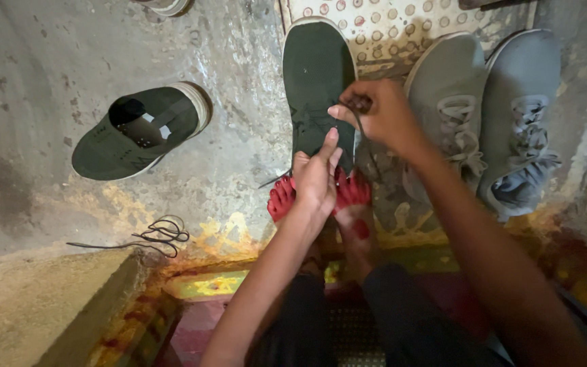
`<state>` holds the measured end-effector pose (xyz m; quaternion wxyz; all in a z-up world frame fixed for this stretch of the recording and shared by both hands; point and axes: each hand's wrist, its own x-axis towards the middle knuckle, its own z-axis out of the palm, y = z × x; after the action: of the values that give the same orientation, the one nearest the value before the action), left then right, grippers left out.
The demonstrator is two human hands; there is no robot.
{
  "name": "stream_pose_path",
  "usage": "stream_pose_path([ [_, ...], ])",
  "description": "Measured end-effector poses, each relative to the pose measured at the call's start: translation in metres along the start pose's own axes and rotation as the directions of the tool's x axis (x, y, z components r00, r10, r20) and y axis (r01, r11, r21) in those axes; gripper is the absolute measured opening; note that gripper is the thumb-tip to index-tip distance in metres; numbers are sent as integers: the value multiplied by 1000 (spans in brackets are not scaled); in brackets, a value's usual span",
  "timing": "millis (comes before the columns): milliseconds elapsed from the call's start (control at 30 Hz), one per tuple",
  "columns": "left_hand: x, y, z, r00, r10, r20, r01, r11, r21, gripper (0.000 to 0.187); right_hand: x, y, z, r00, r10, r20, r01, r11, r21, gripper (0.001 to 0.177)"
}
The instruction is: The person laces a pair of light gray sneakers and then a pair of dark green slip-on shoes. They thread the laces through the eyelets and tie the gray sneakers, then proceed to lace the green shoes.
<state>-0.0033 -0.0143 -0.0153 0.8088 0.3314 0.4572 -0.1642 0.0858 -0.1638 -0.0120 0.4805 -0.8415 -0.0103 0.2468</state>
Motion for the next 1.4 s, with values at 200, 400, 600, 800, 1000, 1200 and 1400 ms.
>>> stream_pose_path([
  [200,1,-5,-9,994,66,87,-63,997,-36,14,34,-9,-15,945,182,273,-157,981,-110,33],
  [400,12,-3,-21,986,74,149,-63,995,-80,18,16,-29,-7,971,-159,180,199,953,-228,5],
  [600,21,-12,-28,993,32,110,-28,999,-42,16,-16,-23,-1,870,-488,73,480,802,-356,18],
  [800,18,-9,-24,986,70,148,-62,996,-58,19,-25,-28,-7,927,-376,8,371,911,-177,25],
  [1000,0,6,-15,971,72,226,-34,986,-165,12,-55,-54,7,914,-286,-289,258,957,-132,23],
  [1200,-16,18,-5,960,75,269,-40,990,-135,25,-71,-50,21,958,-258,-126,149,822,-549,12],
  [1400,-11,19,-11,990,-63,126,94,963,-253,47,-103,10,58,943,-160,-290,27,910,-414,17],
])
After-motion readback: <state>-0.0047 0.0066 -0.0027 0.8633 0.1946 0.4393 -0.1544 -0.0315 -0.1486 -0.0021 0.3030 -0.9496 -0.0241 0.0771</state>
